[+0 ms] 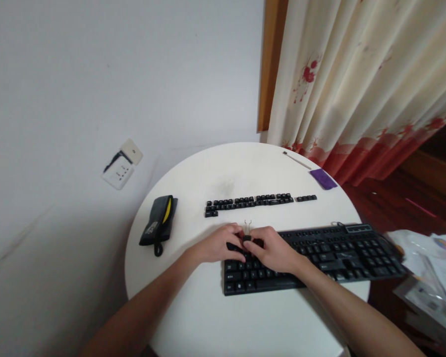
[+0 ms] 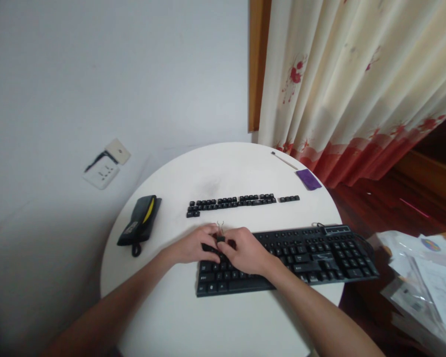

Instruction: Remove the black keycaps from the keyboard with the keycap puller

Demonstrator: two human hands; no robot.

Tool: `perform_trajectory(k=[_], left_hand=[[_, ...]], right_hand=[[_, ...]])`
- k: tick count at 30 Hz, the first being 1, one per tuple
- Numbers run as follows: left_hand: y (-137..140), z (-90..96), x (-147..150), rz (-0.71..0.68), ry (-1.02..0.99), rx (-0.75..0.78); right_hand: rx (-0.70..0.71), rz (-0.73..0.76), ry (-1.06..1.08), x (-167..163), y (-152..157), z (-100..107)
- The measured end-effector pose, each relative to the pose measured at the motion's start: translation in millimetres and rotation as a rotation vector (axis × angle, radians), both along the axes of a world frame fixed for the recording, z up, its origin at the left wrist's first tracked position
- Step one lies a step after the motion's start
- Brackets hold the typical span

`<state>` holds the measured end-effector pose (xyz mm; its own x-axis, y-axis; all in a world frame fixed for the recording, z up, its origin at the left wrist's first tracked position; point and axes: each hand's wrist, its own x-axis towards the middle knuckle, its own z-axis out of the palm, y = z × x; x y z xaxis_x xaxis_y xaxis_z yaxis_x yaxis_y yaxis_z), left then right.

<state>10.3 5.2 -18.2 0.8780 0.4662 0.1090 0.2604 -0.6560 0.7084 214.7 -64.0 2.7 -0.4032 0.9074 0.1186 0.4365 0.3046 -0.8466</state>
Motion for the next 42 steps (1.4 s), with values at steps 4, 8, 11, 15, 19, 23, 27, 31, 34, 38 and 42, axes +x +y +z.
perform_trajectory(k=[4,8,11,15,19,23,27,31,34,38,42], left_hand=[[0,3.7,1,-0.019,-0.004,-0.038],[-2,7.6,3,0.019,-0.01,-0.046],[-5,9.9,5,0.084,-0.076,0.017],[-8,11.6,7,0.196,-0.179,0.106],[-11,10.5,10,0.289,-0.22,0.187],[-12,10.1,13,0.262,-0.195,0.323],[-15,10.6,15,0.244,-0.147,0.451],[-18,10.8,15,0.252,-0.155,0.506],[-19,12.0,15,0.249,-0.186,0.5],[-19,11.9,14,0.251,-0.194,0.445],[-11,9.7,10,0.411,-0.207,0.391]], right_hand=[[-0.065,-0.088,0.1,-4,1,-4],[-0.045,-0.111,0.143,-5,2,-7],[0.08,-0.175,0.11,-4,1,-6],[0.144,-0.328,0.135,-4,2,-6],[0.04,-0.352,0.2,-5,3,-11],[0.011,-0.371,0.178,-3,5,-15],[0.048,-0.392,0.188,-1,6,-13],[0.087,-0.392,0.183,-1,6,-12],[0.079,-0.387,0.183,-1,5,-14],[0.045,-0.377,0.221,-2,6,-13],[0.002,-0.405,0.263,-2,8,-10]])
